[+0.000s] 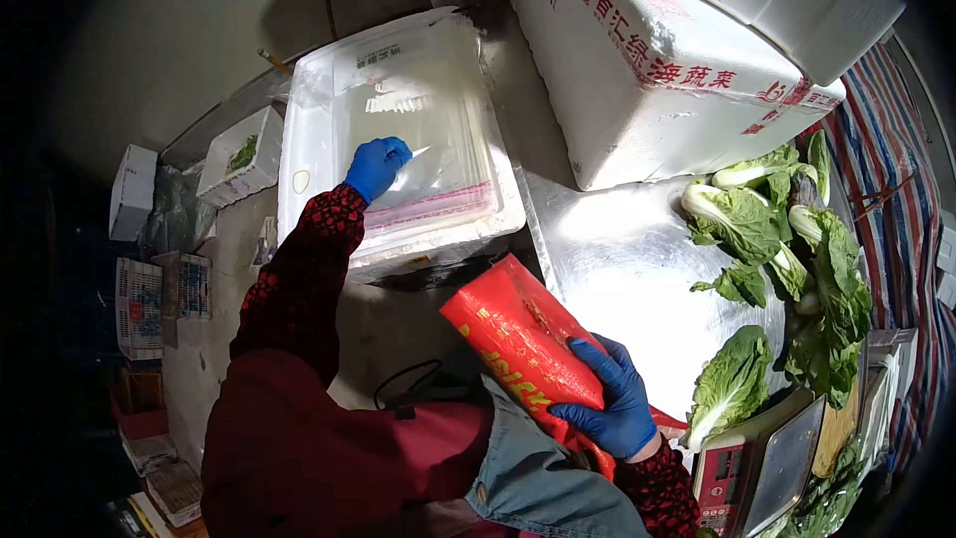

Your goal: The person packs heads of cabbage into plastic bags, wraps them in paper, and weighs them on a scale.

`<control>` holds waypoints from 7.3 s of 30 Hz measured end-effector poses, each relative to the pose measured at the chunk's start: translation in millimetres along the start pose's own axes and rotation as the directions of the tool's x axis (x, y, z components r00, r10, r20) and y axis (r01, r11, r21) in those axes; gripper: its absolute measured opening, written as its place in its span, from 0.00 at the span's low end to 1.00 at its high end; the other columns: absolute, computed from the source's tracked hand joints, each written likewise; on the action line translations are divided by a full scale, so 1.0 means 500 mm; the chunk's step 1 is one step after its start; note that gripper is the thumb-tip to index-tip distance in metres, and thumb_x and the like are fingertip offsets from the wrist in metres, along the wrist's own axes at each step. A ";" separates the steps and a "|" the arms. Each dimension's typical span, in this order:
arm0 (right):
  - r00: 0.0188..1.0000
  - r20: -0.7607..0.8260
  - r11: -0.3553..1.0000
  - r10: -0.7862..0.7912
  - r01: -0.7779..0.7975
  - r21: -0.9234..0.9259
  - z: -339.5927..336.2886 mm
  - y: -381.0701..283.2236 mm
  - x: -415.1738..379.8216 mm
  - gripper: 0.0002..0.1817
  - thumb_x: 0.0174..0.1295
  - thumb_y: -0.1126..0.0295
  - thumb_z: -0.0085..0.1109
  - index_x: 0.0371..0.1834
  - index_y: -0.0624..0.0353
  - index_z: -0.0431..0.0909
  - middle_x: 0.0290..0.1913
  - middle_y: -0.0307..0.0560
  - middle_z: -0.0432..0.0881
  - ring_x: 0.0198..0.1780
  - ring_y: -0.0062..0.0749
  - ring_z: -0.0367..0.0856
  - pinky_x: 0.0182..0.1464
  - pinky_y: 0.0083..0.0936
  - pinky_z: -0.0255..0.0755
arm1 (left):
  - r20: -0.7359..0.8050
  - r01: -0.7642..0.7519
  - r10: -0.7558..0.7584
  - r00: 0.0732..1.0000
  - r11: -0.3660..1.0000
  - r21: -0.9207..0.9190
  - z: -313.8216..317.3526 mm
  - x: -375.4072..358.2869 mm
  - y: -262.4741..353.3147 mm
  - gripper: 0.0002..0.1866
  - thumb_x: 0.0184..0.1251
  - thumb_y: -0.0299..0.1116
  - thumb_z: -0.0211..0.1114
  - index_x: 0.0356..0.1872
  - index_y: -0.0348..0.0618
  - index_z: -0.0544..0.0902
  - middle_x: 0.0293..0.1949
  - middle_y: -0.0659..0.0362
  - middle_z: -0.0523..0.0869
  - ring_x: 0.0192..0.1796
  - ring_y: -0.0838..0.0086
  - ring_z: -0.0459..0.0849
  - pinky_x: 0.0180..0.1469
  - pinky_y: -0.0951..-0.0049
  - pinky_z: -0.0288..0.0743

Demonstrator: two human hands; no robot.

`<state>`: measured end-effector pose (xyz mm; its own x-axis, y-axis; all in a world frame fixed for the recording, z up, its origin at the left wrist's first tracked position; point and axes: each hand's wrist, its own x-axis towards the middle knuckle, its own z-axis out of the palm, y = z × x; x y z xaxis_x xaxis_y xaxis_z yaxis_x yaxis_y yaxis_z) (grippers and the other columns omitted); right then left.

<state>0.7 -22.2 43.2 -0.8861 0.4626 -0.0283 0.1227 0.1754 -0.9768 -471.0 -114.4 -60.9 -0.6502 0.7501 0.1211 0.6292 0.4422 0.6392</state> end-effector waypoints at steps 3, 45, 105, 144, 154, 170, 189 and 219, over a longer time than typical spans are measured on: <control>0.993 0.082 0.996 -0.086 0.084 0.026 0.009 -0.021 0.062 0.41 0.41 0.72 0.78 0.64 0.55 0.70 0.60 0.53 0.68 0.62 0.42 0.70 0.61 0.33 0.70 | 0.114 -0.144 0.134 0.984 0.985 0.093 -0.025 -0.004 0.057 0.07 0.61 0.33 0.62 0.33 0.41 0.84 0.30 0.49 0.85 0.34 0.56 0.83 0.38 0.65 0.75; 0.198 -0.960 0.981 -0.196 0.033 -0.193 -0.077 0.120 -0.186 0.38 0.41 0.74 0.76 0.59 0.61 0.67 0.65 0.53 0.56 0.62 0.41 0.67 0.64 0.32 0.65 | 0.810 0.709 0.424 0.404 0.414 -0.571 0.402 -0.497 0.699 0.29 0.69 0.45 0.61 0.64 0.42 0.67 0.53 0.59 0.79 0.52 0.73 0.79 0.53 0.71 0.74; -0.150 -0.988 0.981 -0.045 0.183 -0.072 -0.752 -0.356 -0.501 0.20 0.66 0.64 0.57 0.58 0.62 0.73 0.51 0.47 0.82 0.49 0.36 0.80 0.55 0.30 0.74 | 0.777 0.753 0.628 -0.035 0.528 -0.392 0.196 -0.109 0.817 0.35 0.74 0.55 0.41 0.52 0.24 0.75 0.45 0.37 0.83 0.47 0.49 0.84 0.48 0.51 0.80; 0.311 -0.629 0.700 0.713 -0.371 0.610 0.200 0.245 -0.440 0.05 0.62 0.71 0.57 0.34 0.60 0.80 0.23 0.33 0.76 0.25 0.17 0.71 0.27 0.16 0.65 | 0.918 0.258 0.283 0.279 0.898 -0.356 0.175 -0.466 0.275 0.14 0.68 0.35 0.57 0.33 0.34 0.86 0.31 0.57 0.87 0.34 0.79 0.82 0.41 0.77 0.75; 0.779 -0.602 0.776 -0.174 -0.268 -0.571 0.302 0.058 -0.215 0.15 0.47 0.73 0.66 0.41 0.55 0.78 0.36 0.47 0.75 0.38 0.45 0.77 0.38 0.37 0.73 | 0.950 0.677 0.156 0.270 0.671 -0.303 0.164 -0.490 0.275 0.09 0.67 0.32 0.59 0.34 0.36 0.82 0.33 0.58 0.84 0.37 0.73 0.85 0.45 0.67 0.83; 0.792 -0.584 0.858 0.180 -0.417 -0.301 0.352 0.118 -0.335 0.11 0.48 0.71 0.66 0.24 0.61 0.71 0.28 0.52 0.72 0.33 0.52 0.74 0.33 0.38 0.68 | 0.847 0.489 0.150 0.510 0.759 -0.429 0.175 -0.521 0.296 0.10 0.63 0.29 0.59 0.26 0.34 0.83 0.27 0.58 0.85 0.31 0.78 0.81 0.39 0.77 0.76; 0.748 -0.601 0.184 -0.280 -0.573 -0.799 0.099 0.219 -0.369 0.25 0.54 0.70 0.61 0.58 0.35 0.75 0.63 0.44 0.70 0.58 0.45 0.70 0.54 0.38 0.67 | 0.424 -0.981 0.898 0.117 0.170 -0.091 0.275 -0.361 0.345 0.35 0.52 0.38 0.67 0.65 0.74 0.70 0.70 0.58 0.64 0.70 0.58 0.60 0.68 0.48 0.50; 0.380 -0.918 0.888 0.115 0.374 0.267 -0.083 -0.070 -0.267 0.11 0.71 0.63 0.48 0.36 0.59 0.71 0.31 0.50 0.82 0.29 0.34 0.83 0.33 0.30 0.82 | 0.633 0.534 0.770 -0.078 0.568 -0.626 0.089 -0.136 0.721 0.39 0.72 0.63 0.33 0.69 0.39 0.63 0.58 0.44 0.77 0.59 0.54 0.77 0.61 0.51 0.70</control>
<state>133.4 -54.1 89.9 0.0872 0.9936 0.0716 -0.3417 0.0973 -0.9347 -181.0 15.7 127.6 0.8047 0.5937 0.0024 -0.2565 0.3439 0.9033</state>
